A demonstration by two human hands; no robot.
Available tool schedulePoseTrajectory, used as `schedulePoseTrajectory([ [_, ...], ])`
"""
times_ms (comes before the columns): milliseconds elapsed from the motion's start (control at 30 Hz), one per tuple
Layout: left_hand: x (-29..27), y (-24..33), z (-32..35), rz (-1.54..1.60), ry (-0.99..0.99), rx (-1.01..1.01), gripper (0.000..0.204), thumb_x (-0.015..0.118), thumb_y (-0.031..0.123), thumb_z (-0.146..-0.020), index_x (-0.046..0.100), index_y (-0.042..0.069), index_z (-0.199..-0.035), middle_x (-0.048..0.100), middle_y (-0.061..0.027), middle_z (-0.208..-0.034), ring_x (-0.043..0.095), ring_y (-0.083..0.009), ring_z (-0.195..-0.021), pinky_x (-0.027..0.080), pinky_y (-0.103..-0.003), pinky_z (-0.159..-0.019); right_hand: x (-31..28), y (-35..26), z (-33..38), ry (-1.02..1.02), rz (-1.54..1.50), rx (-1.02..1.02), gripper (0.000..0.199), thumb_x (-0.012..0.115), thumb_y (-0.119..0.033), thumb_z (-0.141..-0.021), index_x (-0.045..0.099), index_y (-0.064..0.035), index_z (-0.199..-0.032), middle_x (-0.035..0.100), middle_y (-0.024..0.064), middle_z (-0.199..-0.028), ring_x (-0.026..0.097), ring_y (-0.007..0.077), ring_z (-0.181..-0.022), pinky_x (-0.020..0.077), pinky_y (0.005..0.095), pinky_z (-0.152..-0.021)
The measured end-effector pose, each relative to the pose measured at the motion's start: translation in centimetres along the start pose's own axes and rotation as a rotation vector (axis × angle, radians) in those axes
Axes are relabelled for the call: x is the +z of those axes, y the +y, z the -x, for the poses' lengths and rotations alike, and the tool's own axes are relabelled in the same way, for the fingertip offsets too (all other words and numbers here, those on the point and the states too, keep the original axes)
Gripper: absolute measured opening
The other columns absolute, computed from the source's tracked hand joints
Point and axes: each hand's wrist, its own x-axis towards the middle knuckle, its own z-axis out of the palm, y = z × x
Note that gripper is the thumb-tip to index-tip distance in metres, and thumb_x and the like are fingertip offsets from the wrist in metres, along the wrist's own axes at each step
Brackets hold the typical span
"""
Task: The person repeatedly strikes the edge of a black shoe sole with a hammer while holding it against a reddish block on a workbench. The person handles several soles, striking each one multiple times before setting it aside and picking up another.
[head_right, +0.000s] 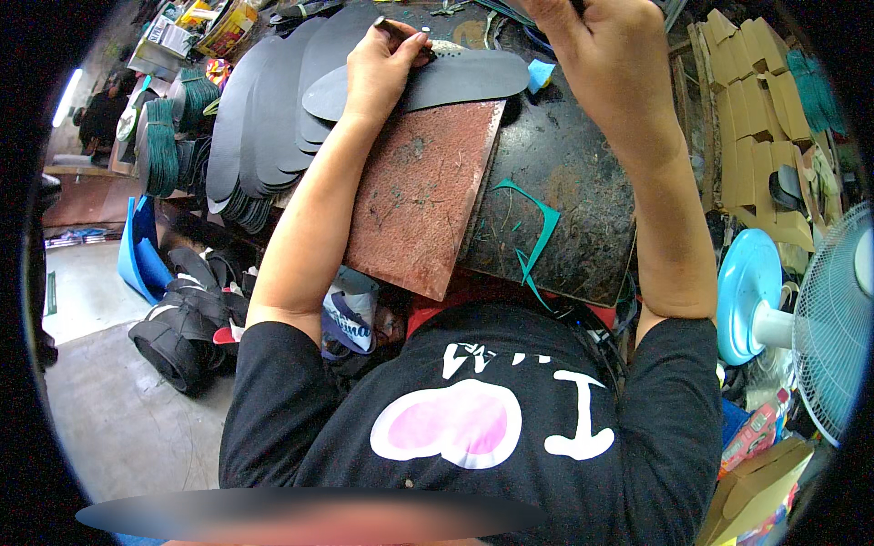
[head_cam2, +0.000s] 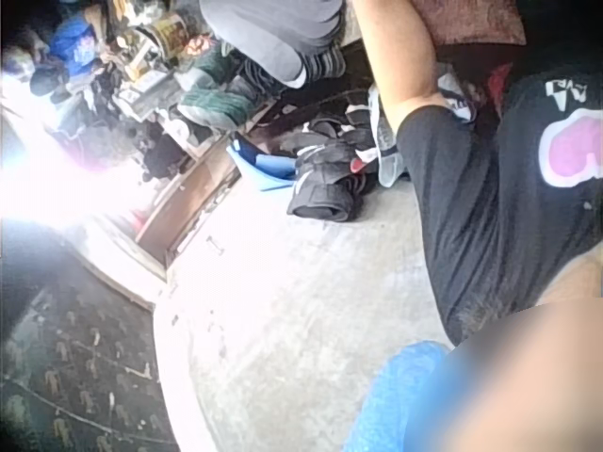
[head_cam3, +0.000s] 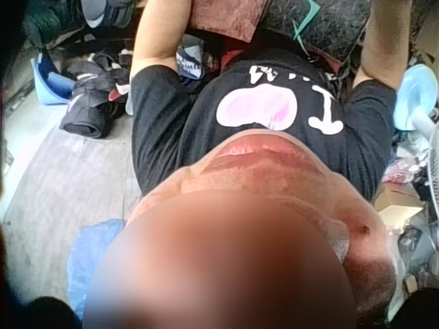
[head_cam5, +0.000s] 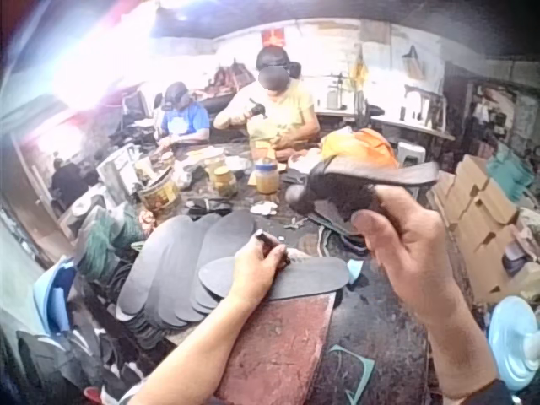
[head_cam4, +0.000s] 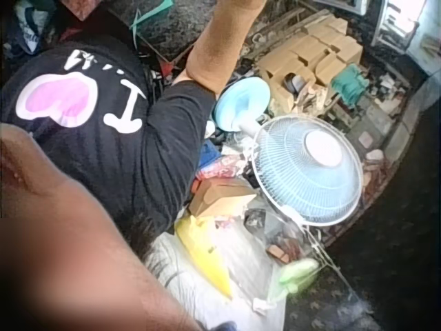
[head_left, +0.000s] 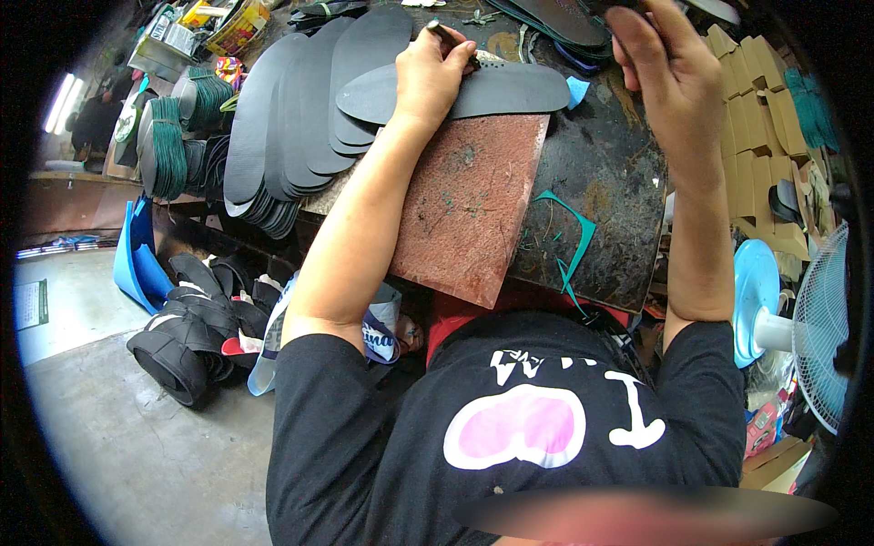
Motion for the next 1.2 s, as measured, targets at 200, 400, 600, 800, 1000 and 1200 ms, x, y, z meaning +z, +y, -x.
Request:
schedulePoseTrajectory([
  [200,0.7,1.0,0.5,-0.559,-0.004,0.344,0.018,0.067,0.016,-0.09,0.06,0.001,-0.097,0.069,-0.0162,-0.075,0.07,-0.0267,-0.072,0.055,-0.04,-0.065,3.2,4.6,1.0,-0.208,0.185,0.003,0.034,0.06,-0.037,-0.097,0.063,-0.0108,-0.118,0.069,0.0158,-0.084,0.069,0.0259,-0.073,0.0508,0.032,-0.066],
  [400,0.2,0.5,0.0,0.479,0.051,-0.279,0.009,0.061,0.006,-0.094,0.06,-0.002,-0.091,0.07,-0.0105,-0.083,0.07,-0.014,-0.073,0.059,-0.026,-0.061,2.2,8.0,1.7,-0.21,0.189,0.105,0.034,0.059,-0.036,-0.098,0.063,-0.0088,-0.118,0.067,0.0101,-0.08,0.06,0.0146,-0.065,0.0486,0.0291,-0.063],
  [600,0.7,0.3,0.2,0.143,-0.053,-0.148,0.015,0.064,0.009,-0.094,0.057,-0.003,-0.1,0.07,-0.0104,-0.085,0.069,-0.0148,-0.078,0.06,-0.027,-0.069,0.4,1.8,0.4,-0.157,0.077,0.107,0.033,0.061,-0.034,-0.097,0.063,-0.0051,-0.113,0.064,0.0051,-0.075,0.059,0.0126,-0.064,0.0455,0.0278,-0.059],
  [800,1.4,1.4,0.6,-0.54,-0.061,0.399,0.019,0.071,0.017,-0.088,0.061,0.004,-0.097,0.068,-0.0162,-0.076,0.069,-0.0313,-0.071,0.054,-0.041,-0.063,1.8,1.8,0.6,-0.155,0.263,-0.059,0.032,0.059,-0.033,-0.098,0.063,-0.0042,-0.111,0.062,0.0043,-0.075,0.058,0.0158,-0.066,0.0442,0.0278,-0.058],
  [1000,1.3,1.5,0.6,-0.195,-0.016,0.121,0.017,0.066,0.013,-0.092,0.059,0.0,-0.101,0.07,-0.0153,-0.082,0.071,-0.025,-0.075,0.057,-0.035,-0.065,3.5,6.8,0.8,-0.26,0.482,0.086,0.038,0.053,-0.047,-0.096,0.062,-0.0137,-0.112,0.069,0.0169,-0.086,0.067,0.0384,-0.085,0.0519,0.0434,-0.07],
  [1200,-1.2,1.2,0.0,0.507,0.217,-0.157,0.008,0.058,0.006,-0.096,0.056,-0.002,-0.098,0.069,-0.015,-0.09,0.07,-0.02,-0.08,0.062,-0.03,-0.069,5.6,6.9,1.9,-0.386,0.596,0.105,0.041,0.047,-0.053,-0.096,0.06,-0.0149,-0.104,0.069,0.0201,-0.083,0.067,0.0417,-0.083,0.0538,0.0522,-0.071],
])
